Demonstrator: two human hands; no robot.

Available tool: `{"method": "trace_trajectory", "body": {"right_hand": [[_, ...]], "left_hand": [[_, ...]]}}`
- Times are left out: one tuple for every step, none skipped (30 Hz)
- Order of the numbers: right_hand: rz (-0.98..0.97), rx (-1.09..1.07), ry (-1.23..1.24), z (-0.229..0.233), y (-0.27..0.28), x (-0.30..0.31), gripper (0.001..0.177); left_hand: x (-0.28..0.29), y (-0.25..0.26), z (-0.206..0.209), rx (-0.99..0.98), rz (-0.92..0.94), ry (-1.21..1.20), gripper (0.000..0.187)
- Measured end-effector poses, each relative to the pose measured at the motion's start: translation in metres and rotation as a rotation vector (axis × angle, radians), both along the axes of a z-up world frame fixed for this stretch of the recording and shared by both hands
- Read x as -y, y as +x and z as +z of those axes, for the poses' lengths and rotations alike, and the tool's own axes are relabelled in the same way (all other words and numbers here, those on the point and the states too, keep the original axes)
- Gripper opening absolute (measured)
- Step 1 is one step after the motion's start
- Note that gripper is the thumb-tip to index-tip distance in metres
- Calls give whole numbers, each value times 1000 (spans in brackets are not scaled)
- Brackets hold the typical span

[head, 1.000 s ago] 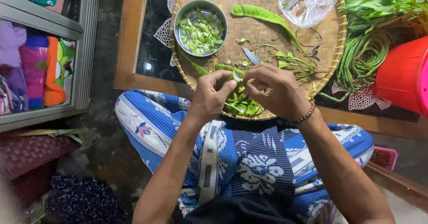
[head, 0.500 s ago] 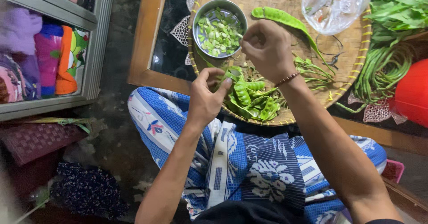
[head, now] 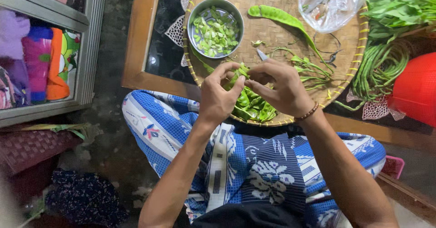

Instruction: The person sits cross-legged and uses a small knife to open green pea pods, then removes the peas by hand and places them into a metal bowl. The empty pod shells are set aside on a woven tray.

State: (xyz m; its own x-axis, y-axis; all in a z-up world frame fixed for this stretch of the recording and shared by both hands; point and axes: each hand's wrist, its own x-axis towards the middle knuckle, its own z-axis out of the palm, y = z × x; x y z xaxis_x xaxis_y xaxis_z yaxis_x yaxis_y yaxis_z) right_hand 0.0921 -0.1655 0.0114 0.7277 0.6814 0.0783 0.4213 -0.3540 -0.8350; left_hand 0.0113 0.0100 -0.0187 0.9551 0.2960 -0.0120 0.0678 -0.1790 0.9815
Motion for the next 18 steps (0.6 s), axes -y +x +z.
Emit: {"method": "trace_trajectory", "body": {"right_hand": [[-41,-58,-6,-1,-3,2,18],[-82,-116,-11,-3,-7,4,16],[-122,-175,-17,-6,-9,5,15],[-136,-264,26,-9,-10,7,16],[-151,-355,68,-11,-11,9,17],[-167,-446,112,-14,-11,11,18],[-170,-522,148,-16,-11,15,18],[-172,-598,185,-18,-10,18,19],[-174,-680,221,-19,-12,22,21],[-176,-742,289,-21,-13,25,21],[-176,-801,358,-24,-14,26,21],[-176,-860,428,-25,-14,28,21],[-184,-893,461,-26,-14,30,20],[-192,-926,494,-27,-14,32,19],[-203,-964,525,-28,-16,35,18],[-187,-992,581,-30,-16,36,18],[-172,-1019,639,-31,-17,38,17],[-156,-1046,696,-32,-18,39,17]], "left_hand": [[2,0,1,-3,-26,-33,29],[4,-1,3,-5,-51,-66,27],[6,-2,5,-9,-76,-100,25],[7,-2,7,-13,-99,-123,25],[7,-3,9,-18,-124,-147,25],[8,-3,11,-24,-149,-171,24],[8,-2,13,-17,-165,-201,24],[8,-1,14,-11,-181,-231,24],[10,-2,16,-10,-196,-264,23],[11,-1,17,-19,-199,-265,23],[12,1,17,-24,-203,-265,22],[12,3,18,-30,-206,-265,22],[12,5,19,-42,-214,-265,22],[12,7,20,-55,-222,-266,22],[12,7,20,-72,-230,-269,22],[11,8,20,-72,-245,-297,22],[11,8,19,-72,-261,-325,21],[10,8,18,-71,-277,-353,21]]}}
